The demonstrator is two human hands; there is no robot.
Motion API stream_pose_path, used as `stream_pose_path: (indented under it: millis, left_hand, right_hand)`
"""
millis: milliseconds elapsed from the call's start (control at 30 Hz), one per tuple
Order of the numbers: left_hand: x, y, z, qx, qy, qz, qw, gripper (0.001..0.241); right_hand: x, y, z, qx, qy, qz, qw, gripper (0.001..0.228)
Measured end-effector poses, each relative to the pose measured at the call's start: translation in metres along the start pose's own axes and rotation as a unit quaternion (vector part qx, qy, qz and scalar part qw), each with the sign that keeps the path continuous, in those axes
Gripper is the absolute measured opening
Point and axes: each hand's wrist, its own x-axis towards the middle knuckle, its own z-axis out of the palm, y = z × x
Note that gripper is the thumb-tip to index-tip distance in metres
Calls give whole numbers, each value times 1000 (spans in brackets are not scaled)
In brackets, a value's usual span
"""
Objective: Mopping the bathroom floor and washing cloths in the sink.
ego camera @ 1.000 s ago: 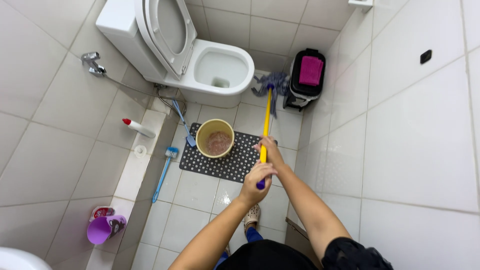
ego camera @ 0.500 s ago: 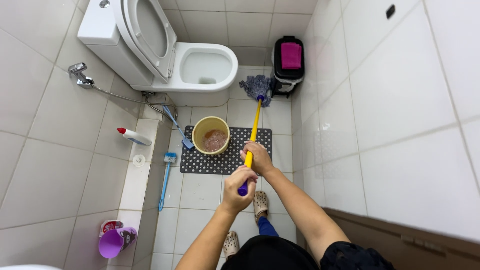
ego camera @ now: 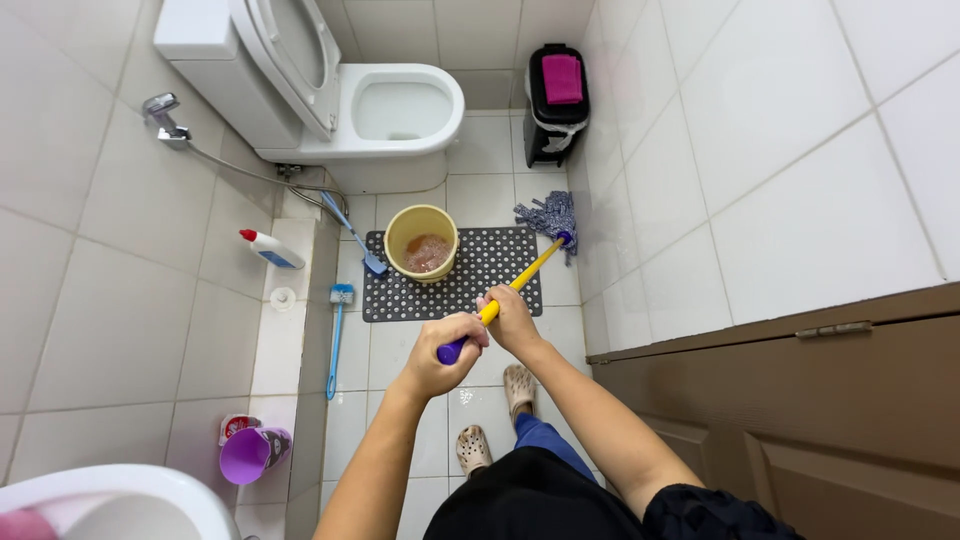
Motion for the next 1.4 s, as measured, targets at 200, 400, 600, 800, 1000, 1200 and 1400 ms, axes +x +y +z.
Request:
stream_pose_path:
  millis: [200,400,600,800,1000,1200,1400]
  left_hand:
    - [-16,-1,-20,-18,74,-102,992,12]
    - [-18,12,-21,7,142,-121,983,13]
    - [10,41,31,117,112,-49,986,12]
    - [52,21,91,97,35,9,995,15]
    - [71,11,116,70,12,49,996,18]
    - [67,-4,142,28,-44,28,998,16]
    - [29,-9,153,-8,-49,32,998,15]
  right_hand:
    - [26,-7,39,54,-6,-84,995,17]
    - [49,-42,59,135,6,-77,988,13]
    - [56,-17,36,205,-18,-162,965,18]
    - [72,34,-17,133,-131,-152,971,21]
    - [77,58,-47,99,-95,-154,978,17]
    - [55,98,-73,70,-57,-123,988,18]
    - [6,106,-85,17,-57,-73,996,22]
